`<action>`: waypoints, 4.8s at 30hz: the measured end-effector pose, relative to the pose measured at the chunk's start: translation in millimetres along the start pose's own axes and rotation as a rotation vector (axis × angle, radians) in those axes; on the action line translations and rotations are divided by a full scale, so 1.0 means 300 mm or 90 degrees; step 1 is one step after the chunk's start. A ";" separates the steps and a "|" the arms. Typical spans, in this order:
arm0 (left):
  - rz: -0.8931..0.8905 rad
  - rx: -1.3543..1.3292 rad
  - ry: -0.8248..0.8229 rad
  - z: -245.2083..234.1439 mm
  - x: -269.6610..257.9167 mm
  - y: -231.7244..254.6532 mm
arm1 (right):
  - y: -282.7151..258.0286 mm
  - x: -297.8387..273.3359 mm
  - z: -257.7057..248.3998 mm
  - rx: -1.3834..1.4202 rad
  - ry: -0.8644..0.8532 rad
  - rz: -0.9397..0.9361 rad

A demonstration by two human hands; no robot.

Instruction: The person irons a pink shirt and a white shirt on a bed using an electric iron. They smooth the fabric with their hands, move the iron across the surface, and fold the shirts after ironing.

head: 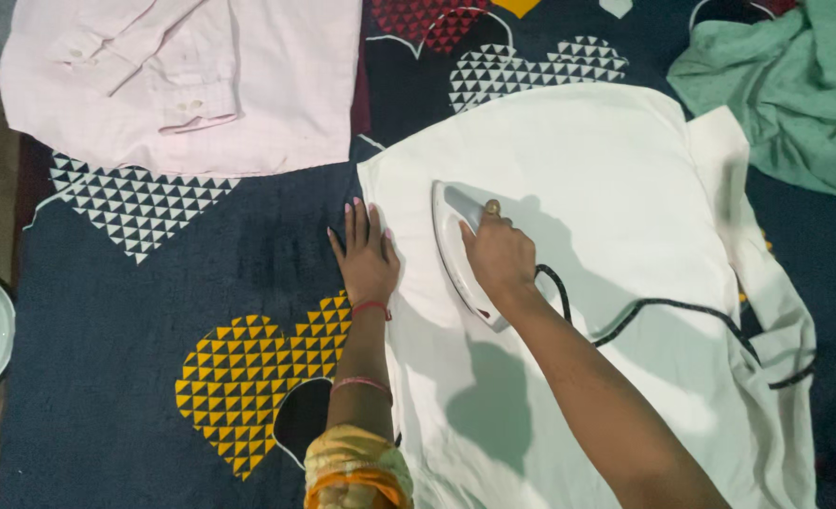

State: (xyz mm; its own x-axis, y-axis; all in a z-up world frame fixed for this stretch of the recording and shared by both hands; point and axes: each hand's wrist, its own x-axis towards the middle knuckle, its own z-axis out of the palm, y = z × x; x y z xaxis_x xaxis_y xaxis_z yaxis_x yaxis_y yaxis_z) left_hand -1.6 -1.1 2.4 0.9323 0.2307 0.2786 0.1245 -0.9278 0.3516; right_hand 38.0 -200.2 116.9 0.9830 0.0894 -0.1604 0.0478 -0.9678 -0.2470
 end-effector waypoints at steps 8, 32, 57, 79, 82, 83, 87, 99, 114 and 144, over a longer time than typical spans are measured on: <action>0.000 0.011 0.001 0.041 -0.006 -0.020 | 0.144 -0.230 -0.031 -0.045 -0.028 0.061; 0.025 -0.035 -0.084 0.047 -0.210 0.424 | 0.399 -0.126 -0.048 -0.048 0.017 0.087; 0.034 -0.007 -0.100 0.017 -0.209 0.438 | 0.639 -0.110 -0.102 -0.010 0.082 0.149; 0.044 -0.007 -0.092 0.007 -0.215 0.436 | 0.762 -0.224 -0.144 -0.074 0.060 0.221; 0.045 -0.005 -0.095 0.016 -0.205 0.436 | 0.793 -0.260 -0.162 -0.079 -0.017 0.255; 0.045 -0.002 -0.097 0.022 -0.201 0.439 | 0.801 -0.240 -0.162 -0.081 0.009 0.248; 0.038 0.003 -0.103 0.031 -0.219 0.422 | 0.838 -0.107 -0.142 -0.086 0.092 0.219; -0.083 0.216 -0.195 0.154 -0.249 0.520 | 0.981 -0.317 -0.188 -0.056 0.084 0.271; 0.064 -0.010 -0.137 0.095 -0.363 0.778 | 1.048 -0.238 -0.233 0.020 0.145 0.223; 0.053 0.006 -0.142 -0.029 -0.606 0.674 | 0.829 -0.657 -0.159 0.105 -0.056 0.138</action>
State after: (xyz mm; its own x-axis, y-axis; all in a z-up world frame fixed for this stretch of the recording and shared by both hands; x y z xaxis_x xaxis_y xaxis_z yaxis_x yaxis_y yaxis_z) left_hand -148.8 -227.9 30.7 0.9913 0.0839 0.1010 0.0466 -0.9440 0.3266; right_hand -135.5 -469.7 132.8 0.9475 -0.0885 -0.3072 -0.1987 -0.9159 -0.3488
